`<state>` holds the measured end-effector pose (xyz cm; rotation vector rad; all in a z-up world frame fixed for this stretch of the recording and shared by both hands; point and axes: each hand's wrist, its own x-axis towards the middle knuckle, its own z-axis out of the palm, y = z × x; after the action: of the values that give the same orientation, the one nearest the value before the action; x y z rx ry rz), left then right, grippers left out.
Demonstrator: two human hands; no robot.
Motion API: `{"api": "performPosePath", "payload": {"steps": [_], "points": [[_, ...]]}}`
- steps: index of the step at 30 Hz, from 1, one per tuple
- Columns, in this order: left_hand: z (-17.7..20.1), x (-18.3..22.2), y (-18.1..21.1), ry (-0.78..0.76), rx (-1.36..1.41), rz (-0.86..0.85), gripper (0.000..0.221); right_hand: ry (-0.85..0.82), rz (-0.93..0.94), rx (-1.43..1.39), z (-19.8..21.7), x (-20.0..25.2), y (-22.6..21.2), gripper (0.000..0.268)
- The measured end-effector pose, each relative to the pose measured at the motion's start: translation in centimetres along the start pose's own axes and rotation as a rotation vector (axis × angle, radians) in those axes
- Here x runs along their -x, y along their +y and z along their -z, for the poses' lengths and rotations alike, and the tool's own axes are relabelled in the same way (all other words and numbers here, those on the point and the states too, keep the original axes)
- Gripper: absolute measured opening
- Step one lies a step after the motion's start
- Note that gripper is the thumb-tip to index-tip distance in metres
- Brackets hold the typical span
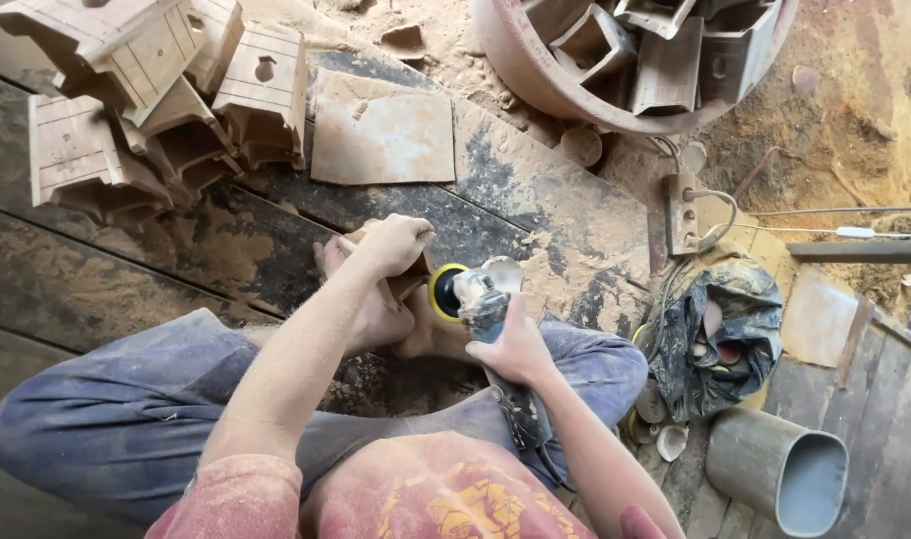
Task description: Sanding small house-shaped wooden components using a handheld power sander to smooth edges and surfaces.
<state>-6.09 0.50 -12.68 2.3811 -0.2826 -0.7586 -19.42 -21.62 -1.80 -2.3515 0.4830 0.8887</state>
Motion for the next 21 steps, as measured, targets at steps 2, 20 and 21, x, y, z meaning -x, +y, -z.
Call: {"api": "performPosePath", "payload": {"steps": [2, 20, 21], "points": [[-0.2, -0.3, 0.0, 0.004, -0.041, -0.013, 0.031, -0.040, 0.008, 0.043, -0.8, -1.0, 0.6, 0.085], [-0.8, -0.6, 0.2, 0.052, 0.097, -0.116, 0.025, -0.020, -0.025, -0.021, 0.6, 0.1, -1.1, 0.079], [-0.6, -0.8, 0.2, 0.060, 0.091, -0.124, 0.025, -0.010, -0.018, -0.024, 0.8, -0.4, -0.9, 0.079]]}}
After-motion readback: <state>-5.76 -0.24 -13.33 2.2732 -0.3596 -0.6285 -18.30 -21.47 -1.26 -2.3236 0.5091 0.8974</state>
